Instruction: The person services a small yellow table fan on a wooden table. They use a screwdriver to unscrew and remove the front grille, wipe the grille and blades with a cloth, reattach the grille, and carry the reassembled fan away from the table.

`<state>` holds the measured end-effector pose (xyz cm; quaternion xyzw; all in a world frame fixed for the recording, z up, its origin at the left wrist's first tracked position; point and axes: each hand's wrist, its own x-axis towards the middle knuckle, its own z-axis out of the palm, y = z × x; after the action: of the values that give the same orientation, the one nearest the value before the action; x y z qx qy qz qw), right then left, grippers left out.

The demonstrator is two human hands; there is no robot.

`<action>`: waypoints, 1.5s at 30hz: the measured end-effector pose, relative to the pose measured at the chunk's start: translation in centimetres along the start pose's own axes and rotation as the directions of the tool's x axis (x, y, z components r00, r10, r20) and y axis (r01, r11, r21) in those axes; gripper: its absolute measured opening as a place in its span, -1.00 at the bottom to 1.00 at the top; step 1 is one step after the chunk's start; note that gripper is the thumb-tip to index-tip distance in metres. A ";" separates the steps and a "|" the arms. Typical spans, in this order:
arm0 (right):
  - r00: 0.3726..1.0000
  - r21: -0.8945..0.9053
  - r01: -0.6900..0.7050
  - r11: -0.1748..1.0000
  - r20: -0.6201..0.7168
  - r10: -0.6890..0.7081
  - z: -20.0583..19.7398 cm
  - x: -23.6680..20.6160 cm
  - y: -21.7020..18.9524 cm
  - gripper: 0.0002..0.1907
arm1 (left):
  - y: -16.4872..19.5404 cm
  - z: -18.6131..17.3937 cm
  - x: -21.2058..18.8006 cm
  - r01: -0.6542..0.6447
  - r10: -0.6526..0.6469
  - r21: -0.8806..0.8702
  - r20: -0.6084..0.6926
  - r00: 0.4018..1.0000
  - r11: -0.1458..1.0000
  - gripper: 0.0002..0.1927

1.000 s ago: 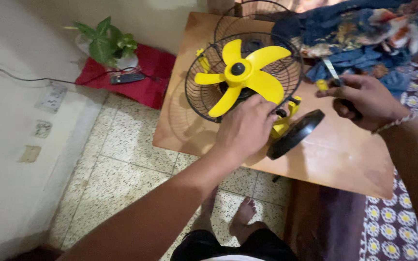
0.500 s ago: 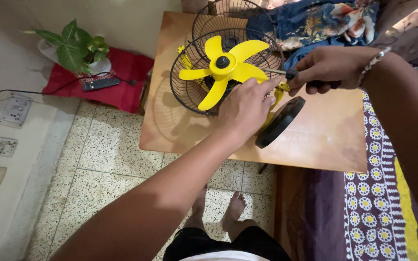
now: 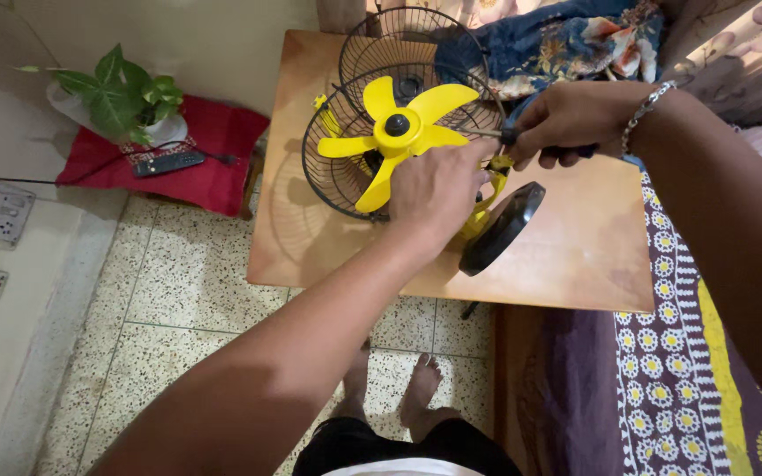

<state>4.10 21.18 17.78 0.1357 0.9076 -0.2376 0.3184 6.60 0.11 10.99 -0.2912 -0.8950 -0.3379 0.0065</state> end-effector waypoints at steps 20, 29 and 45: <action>0.998 0.224 -0.057 0.973 0.021 0.054 3.8 -2.3 -3.4 -0.73 | 0.6 -3.3 -4.1 0.147 -0.164 -0.204 -0.068 0.984 0.968 -0.78; 0.999 0.576 -0.009 0.818 -0.037 0.037 6.1 -3.1 -2.2 -0.73 | 0.9 -3.5 -4.9 0.126 -0.162 -0.253 -0.128 0.978 0.959 -0.78; 0.912 0.540 0.370 0.756 -0.055 -0.407 4.4 0.2 -4.8 -0.83 | -1.2 -7.1 -4.6 0.147 -0.200 -0.199 -0.284 0.938 0.969 -0.86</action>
<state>4.33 14.84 16.31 0.0206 0.8009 -0.5479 0.2408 8.47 -7.27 14.80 -0.1552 -0.8726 -0.4547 0.0879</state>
